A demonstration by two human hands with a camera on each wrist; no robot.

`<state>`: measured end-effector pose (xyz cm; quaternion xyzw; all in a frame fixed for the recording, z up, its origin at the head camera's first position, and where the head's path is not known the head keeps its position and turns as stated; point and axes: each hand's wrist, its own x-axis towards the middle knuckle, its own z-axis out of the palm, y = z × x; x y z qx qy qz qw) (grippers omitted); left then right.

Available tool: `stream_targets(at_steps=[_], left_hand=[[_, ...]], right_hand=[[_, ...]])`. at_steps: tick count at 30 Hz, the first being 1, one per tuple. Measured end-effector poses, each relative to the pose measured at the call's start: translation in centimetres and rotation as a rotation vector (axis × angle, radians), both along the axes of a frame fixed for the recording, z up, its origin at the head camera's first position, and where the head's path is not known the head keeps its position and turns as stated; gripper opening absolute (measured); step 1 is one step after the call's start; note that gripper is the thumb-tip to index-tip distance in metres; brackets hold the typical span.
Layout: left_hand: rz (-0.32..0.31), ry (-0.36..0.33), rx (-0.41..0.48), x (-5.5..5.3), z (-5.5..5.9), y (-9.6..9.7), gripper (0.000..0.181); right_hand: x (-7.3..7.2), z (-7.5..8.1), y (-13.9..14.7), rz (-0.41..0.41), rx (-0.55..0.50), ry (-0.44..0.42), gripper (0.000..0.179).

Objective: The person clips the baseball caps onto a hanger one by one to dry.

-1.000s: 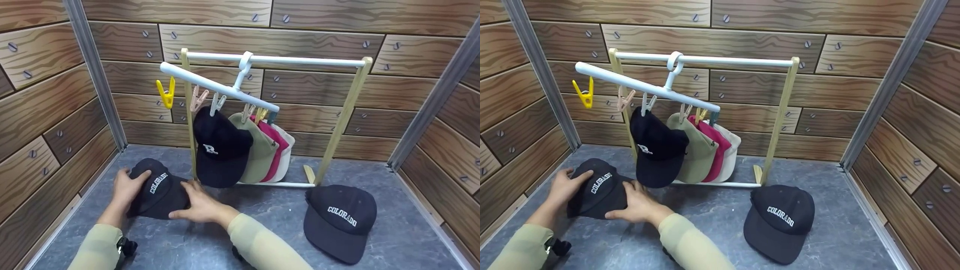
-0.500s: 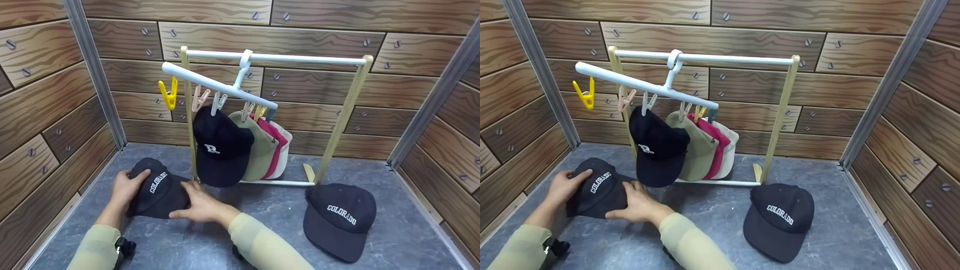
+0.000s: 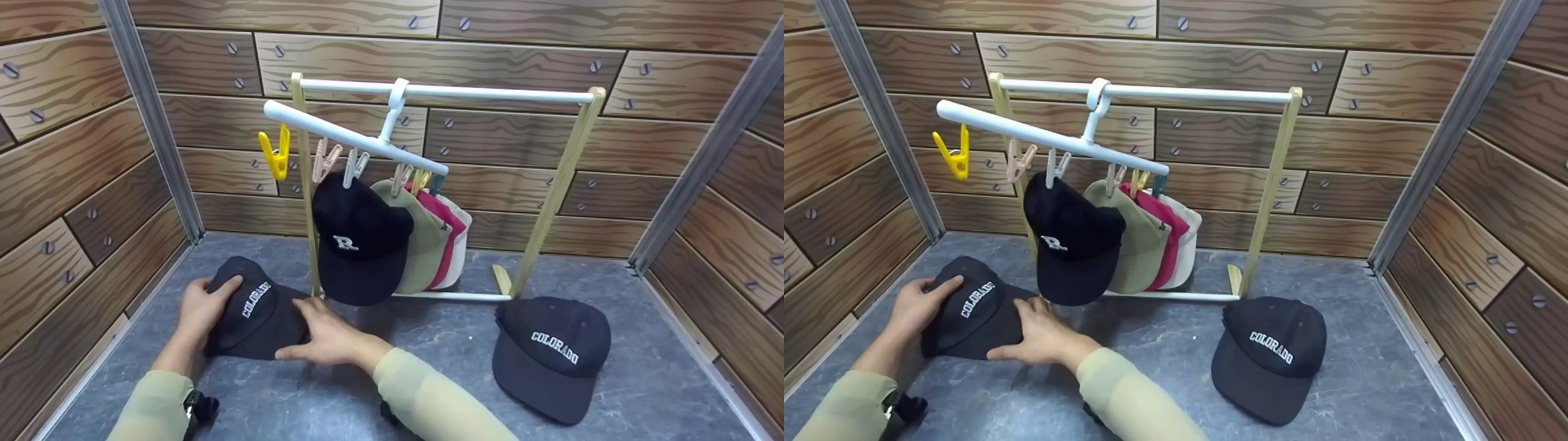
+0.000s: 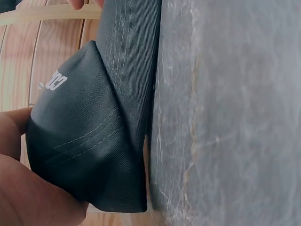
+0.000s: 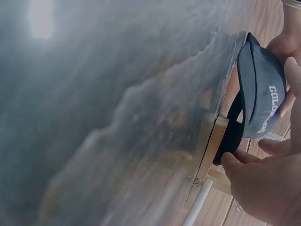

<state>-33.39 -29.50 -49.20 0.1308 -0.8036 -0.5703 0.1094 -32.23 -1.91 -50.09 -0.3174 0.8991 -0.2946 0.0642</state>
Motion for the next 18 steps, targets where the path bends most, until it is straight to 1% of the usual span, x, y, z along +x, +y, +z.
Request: stream_targets(at_steps=[4, 11, 14, 18], left_hand=[[-0.006, 0.025, 0.020, 0.2, 0.2, 0.2, 0.084], [-0.015, 0.081, -0.003, 0.4, 1.1, 0.8, 0.074], [-0.036, 0.091, -0.003, 0.6, 1.5, 1.1, 0.072], [-0.079, 0.097, 0.020, 0.8, 2.0, 1.6, 0.067]], right_hand=[[0.1, 0.1, 0.1, -0.003, 0.000, -0.016, 0.108], [0.2, 0.3, 0.3, -0.010, -0.013, -0.045, 0.108], [0.2, 0.3, 0.4, -0.016, -0.021, -0.049, 0.108], [0.2, 0.3, 0.7, -0.022, -0.025, -0.059, 0.109]])
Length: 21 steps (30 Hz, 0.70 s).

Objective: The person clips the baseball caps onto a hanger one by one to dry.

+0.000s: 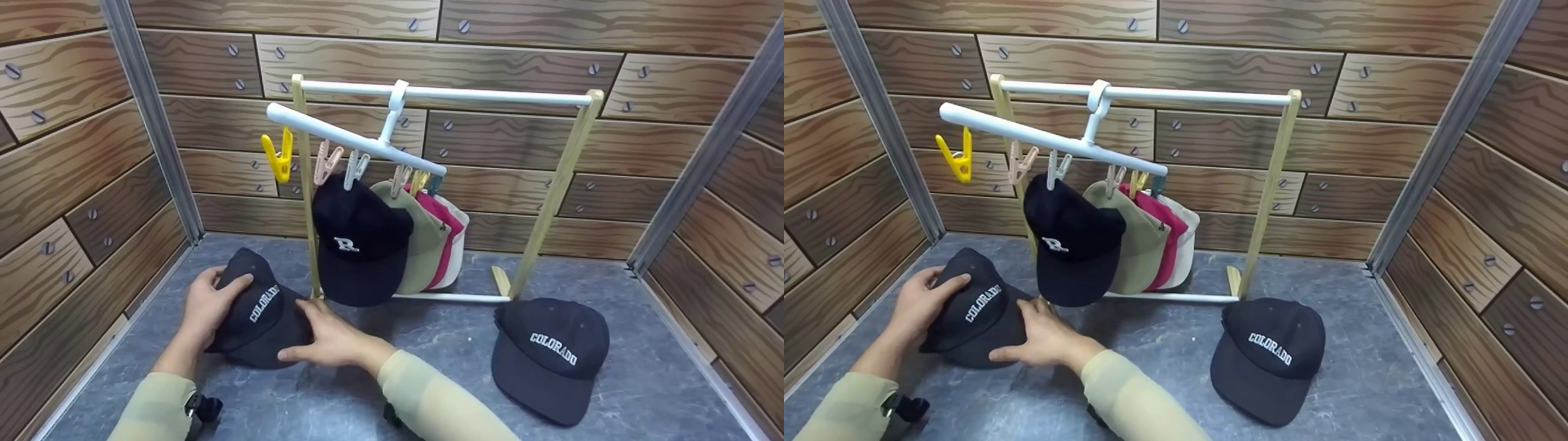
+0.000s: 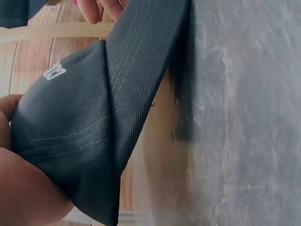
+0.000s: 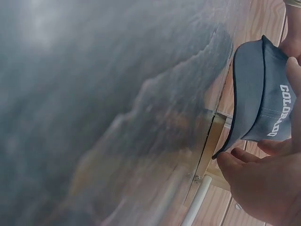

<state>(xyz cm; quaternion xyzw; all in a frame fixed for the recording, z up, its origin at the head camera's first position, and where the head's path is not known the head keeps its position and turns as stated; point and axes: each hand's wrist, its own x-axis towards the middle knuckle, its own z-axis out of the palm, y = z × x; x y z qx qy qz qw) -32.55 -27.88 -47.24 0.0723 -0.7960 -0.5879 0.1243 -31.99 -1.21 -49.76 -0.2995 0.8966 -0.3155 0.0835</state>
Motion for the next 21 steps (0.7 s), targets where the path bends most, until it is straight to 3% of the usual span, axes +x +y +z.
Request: stream_targets(at_steps=[10, 21], left_hand=[[-0.182, -0.040, 0.061, 0.7, 0.1, 1.0, 0.065], [-0.294, 0.001, 0.059, 0.9, -0.1, 1.8, 0.053]], right_hand=[[0.0, -0.2, 0.7, 0.004, -0.068, -0.027, 0.108], [-0.5, -0.3, 1.2, 0.058, -0.148, -0.001, 0.095]])
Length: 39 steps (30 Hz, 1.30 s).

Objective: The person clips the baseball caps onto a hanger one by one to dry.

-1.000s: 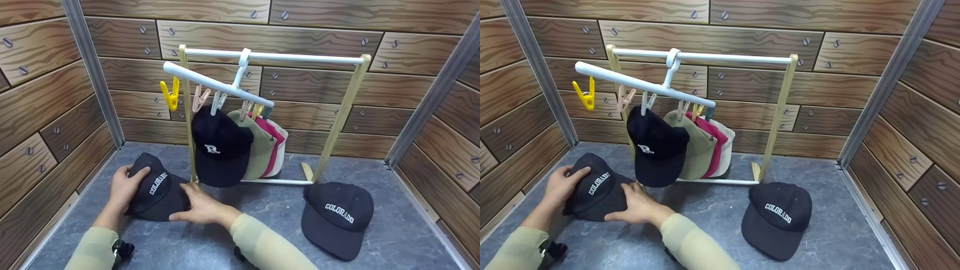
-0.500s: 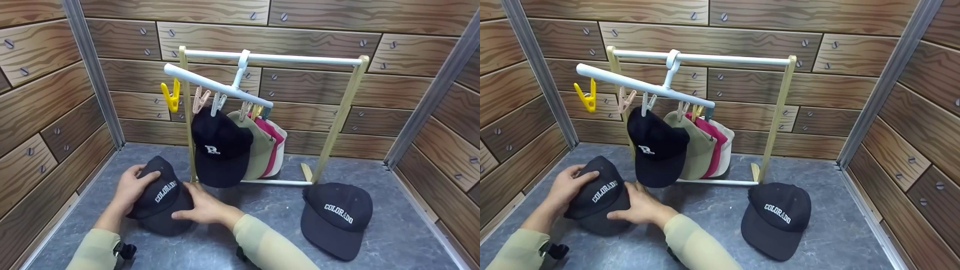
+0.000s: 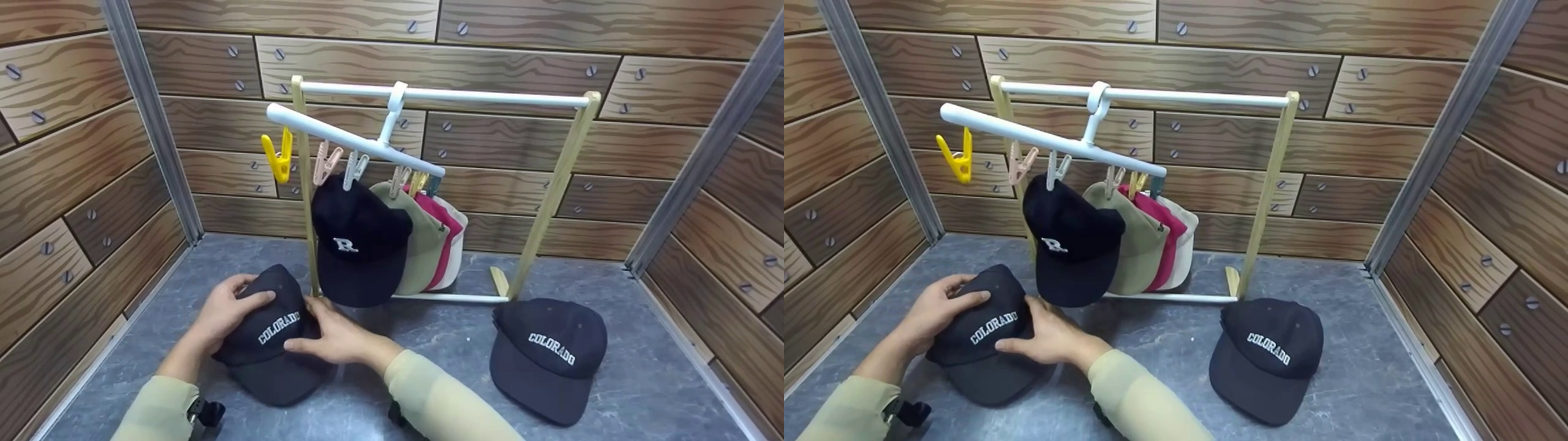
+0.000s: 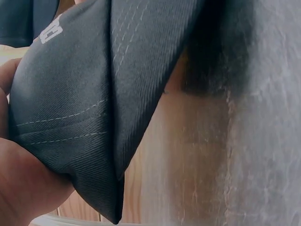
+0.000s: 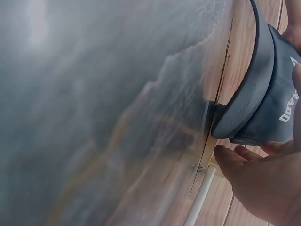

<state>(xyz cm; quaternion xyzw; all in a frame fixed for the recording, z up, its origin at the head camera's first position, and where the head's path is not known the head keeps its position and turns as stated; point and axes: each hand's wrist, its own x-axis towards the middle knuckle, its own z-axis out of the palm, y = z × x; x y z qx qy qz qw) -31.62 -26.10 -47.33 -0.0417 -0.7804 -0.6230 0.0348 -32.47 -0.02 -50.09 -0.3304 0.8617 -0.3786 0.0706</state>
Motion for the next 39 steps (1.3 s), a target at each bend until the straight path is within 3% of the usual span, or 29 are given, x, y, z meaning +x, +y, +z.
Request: stream_targets(at_steps=[15, 21, 25, 33, 39], left_hand=[[-0.090, 0.001, -0.049, 0.1, -0.6, 0.5, 0.046], [-0.154, 0.009, -0.048, 0.1, -0.7, 0.8, 0.043], [-0.182, 0.007, -0.033, 0.2, -1.0, 0.9, 0.041], [-0.217, 0.008, -0.054, 0.4, -1.2, 0.9, 0.044], [-0.234, 0.009, -0.097, 0.4, -1.3, 0.6, 0.047]], right_hand=[[-0.3, 0.2, 0.4, 0.011, -0.096, -0.115, 0.095], [-0.3, 0.3, 0.4, -0.010, -0.132, -0.113, 0.084], [-0.2, 0.4, 0.4, -0.035, -0.127, -0.127, 0.086], [-0.5, 0.6, 0.5, -0.028, -0.200, -0.193, 0.084], [-0.7, 0.5, 0.6, -0.056, -0.194, -0.198, 0.085]])
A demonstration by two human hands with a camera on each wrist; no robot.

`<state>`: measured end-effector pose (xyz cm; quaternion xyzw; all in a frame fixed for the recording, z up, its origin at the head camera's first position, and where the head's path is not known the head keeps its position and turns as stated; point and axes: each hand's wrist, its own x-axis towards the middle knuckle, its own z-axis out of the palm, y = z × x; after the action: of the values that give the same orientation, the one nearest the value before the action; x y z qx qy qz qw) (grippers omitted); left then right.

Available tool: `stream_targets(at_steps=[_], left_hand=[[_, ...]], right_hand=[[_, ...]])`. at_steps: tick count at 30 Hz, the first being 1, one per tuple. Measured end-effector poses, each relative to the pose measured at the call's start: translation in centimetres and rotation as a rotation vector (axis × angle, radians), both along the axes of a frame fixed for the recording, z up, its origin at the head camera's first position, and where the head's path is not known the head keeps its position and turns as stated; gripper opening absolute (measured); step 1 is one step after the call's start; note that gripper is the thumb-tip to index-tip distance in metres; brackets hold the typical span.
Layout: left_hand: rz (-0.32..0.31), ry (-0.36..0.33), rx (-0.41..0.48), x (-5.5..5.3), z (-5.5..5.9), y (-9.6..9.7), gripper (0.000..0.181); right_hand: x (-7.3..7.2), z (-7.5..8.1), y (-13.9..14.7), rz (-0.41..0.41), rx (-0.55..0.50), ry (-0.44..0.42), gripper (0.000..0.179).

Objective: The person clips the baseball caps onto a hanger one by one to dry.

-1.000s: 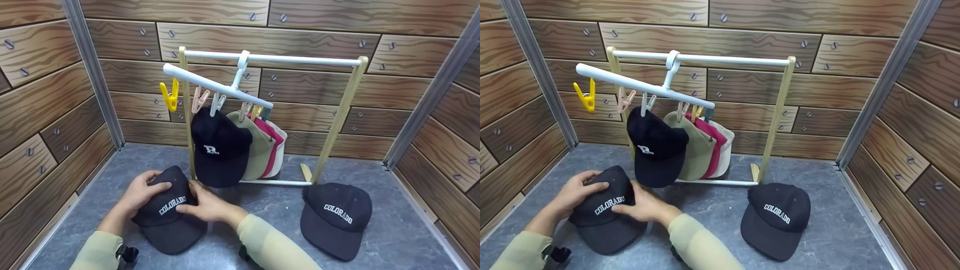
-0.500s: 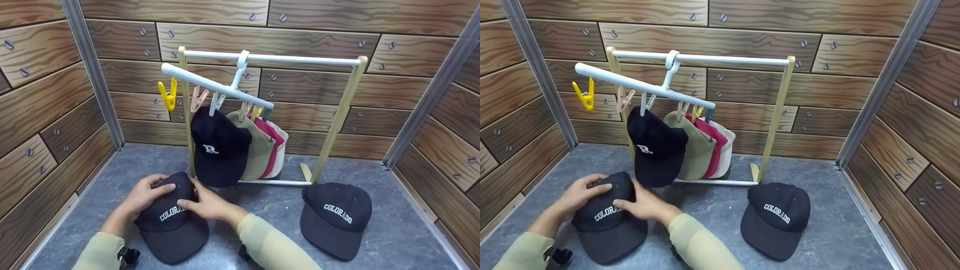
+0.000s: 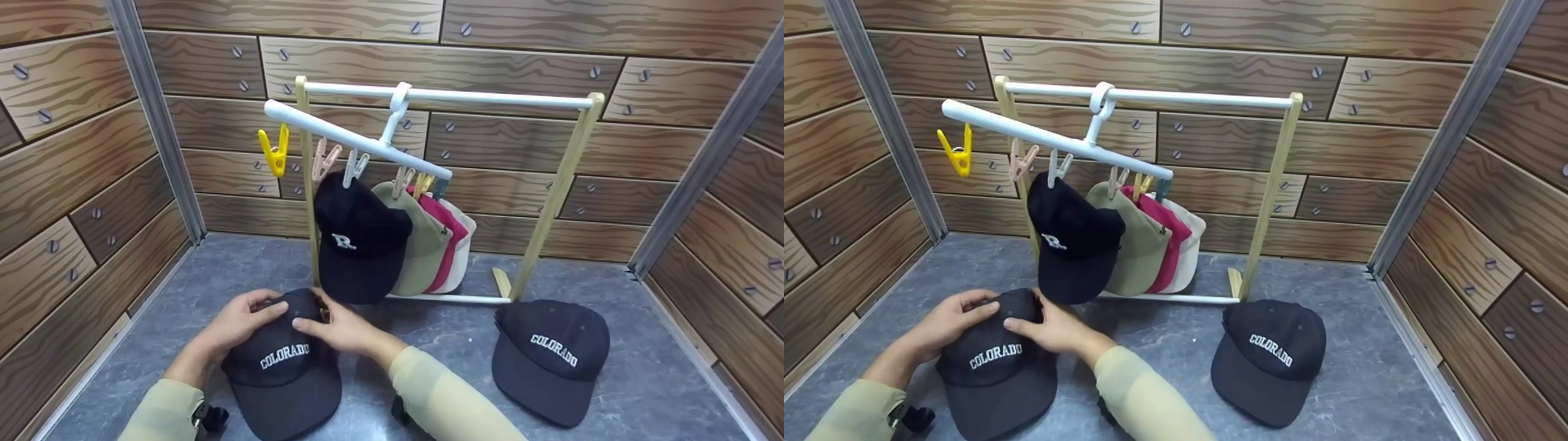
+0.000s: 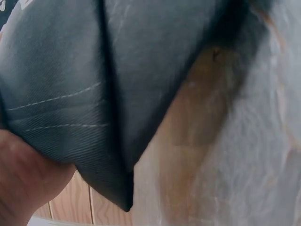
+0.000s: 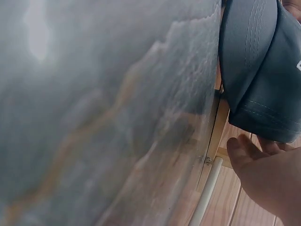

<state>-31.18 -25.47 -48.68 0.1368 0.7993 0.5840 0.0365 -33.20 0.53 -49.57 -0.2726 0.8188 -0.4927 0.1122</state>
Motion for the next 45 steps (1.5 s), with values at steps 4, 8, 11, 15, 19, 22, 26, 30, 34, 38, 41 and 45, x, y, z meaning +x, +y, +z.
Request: stream_targets(at_steps=[4, 8, 11, 15, 19, 22, 26, 30, 34, 38, 41, 45], left_hand=[[-0.010, -0.012, -0.033, 0.0, 0.1, -0.1, 0.050], [-0.012, -0.011, -0.051, -0.1, 0.0, -0.2, 0.050], [-0.018, -0.010, -0.044, -0.2, 0.0, -0.1, 0.049], [-0.022, -0.015, -0.038, -0.3, 0.1, 0.0, 0.050], [-0.024, -0.026, -0.058, -0.3, 0.2, 0.0, 0.052], [-0.016, -0.024, -0.086, -0.4, 0.1, -0.2, 0.052], [0.009, -0.022, -0.126, -0.5, -0.3, -0.7, 0.048], [0.019, -0.036, -0.149, -0.7, -0.4, -1.2, 0.041], [0.022, -0.048, -0.156, -0.8, -0.4, -1.6, 0.038], [0.018, -0.059, -0.112, -0.9, -0.4, -1.8, 0.035], [0.002, -0.068, -0.058, -0.9, -0.3, -1.9, 0.032], [-0.020, -0.081, 0.028, -0.9, -0.3, -2.1, 0.025]], right_hand=[[0.0, 0.1, 0.1, -0.007, -0.044, -0.007, 0.077], [0.0, 0.1, 0.2, -0.024, -0.109, -0.028, 0.051], [-0.2, 0.1, 0.2, -0.034, -0.151, -0.069, 0.042], [-0.4, 0.1, 0.3, -0.035, -0.177, -0.107, 0.043], [-0.7, 0.0, 0.6, -0.075, -0.140, -0.081, 0.042], [-0.9, -0.1, 0.8, -0.099, -0.114, -0.047, 0.040], [-1.0, -0.4, 0.8, -0.122, -0.140, -0.051, 0.040], [-1.2, -0.6, 1.0, -0.163, -0.207, -0.106, 0.036], [-1.3, -0.7, 1.0, -0.198, -0.251, -0.155, 0.039], [-1.0, -0.6, 0.7, -0.206, -0.270, -0.173, 0.049], [-0.7, -0.5, 0.4, -0.194, -0.285, -0.173, 0.048], [-0.4, -0.3, 0.0, -0.188, -0.299, -0.199, 0.040]])
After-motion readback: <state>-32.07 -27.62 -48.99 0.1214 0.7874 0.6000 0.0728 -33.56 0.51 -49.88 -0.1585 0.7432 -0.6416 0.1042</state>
